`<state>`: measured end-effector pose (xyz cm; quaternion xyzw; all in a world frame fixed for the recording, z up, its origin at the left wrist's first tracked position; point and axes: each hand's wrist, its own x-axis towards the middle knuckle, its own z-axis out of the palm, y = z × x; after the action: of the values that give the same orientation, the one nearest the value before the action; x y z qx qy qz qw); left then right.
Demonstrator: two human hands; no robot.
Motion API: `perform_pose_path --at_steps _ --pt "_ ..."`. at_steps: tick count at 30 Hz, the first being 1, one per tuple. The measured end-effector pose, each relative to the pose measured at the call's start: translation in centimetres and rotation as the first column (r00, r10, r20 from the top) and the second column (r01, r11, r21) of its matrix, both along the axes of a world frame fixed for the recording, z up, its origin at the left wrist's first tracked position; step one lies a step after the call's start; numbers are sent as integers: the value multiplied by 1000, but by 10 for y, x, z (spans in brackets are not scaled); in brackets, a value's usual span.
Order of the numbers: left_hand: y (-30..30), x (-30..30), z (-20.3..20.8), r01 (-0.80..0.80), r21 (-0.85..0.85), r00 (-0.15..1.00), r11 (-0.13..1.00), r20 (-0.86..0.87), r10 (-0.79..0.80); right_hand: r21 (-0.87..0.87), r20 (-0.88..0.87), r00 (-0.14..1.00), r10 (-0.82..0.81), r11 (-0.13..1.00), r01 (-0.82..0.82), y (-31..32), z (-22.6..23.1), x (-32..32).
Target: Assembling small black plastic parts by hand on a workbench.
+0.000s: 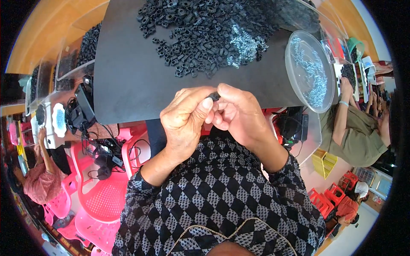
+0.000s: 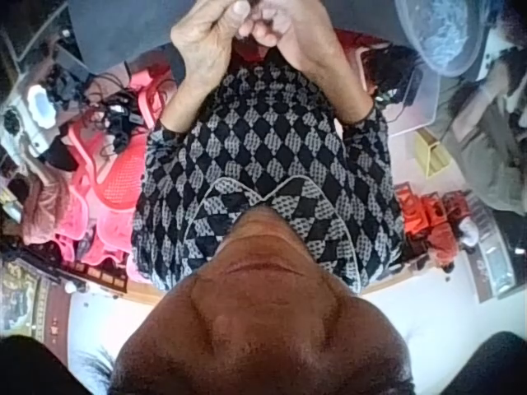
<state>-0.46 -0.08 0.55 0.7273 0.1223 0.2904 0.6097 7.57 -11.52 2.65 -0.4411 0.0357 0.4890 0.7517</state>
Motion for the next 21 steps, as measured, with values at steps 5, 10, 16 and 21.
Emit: perform_pose_path --at_steps 5,10,16,21 --pt "7 -1 3 112 -78 994 991 1 -112 44 -77 996 38 998 -35 -2 -4 3" --pt "-5 1 -4 -16 -71 999 997 27 18 -2 -119 992 -36 999 36 6 -6 -5" --pt "-7 3 -7 -65 18 994 998 86 63 80 -70 988 -137 987 142 13 -14 -13" --pt "-7 1 -2 -80 51 996 996 50 77 21 -41 985 -166 986 167 14 -5 -14"
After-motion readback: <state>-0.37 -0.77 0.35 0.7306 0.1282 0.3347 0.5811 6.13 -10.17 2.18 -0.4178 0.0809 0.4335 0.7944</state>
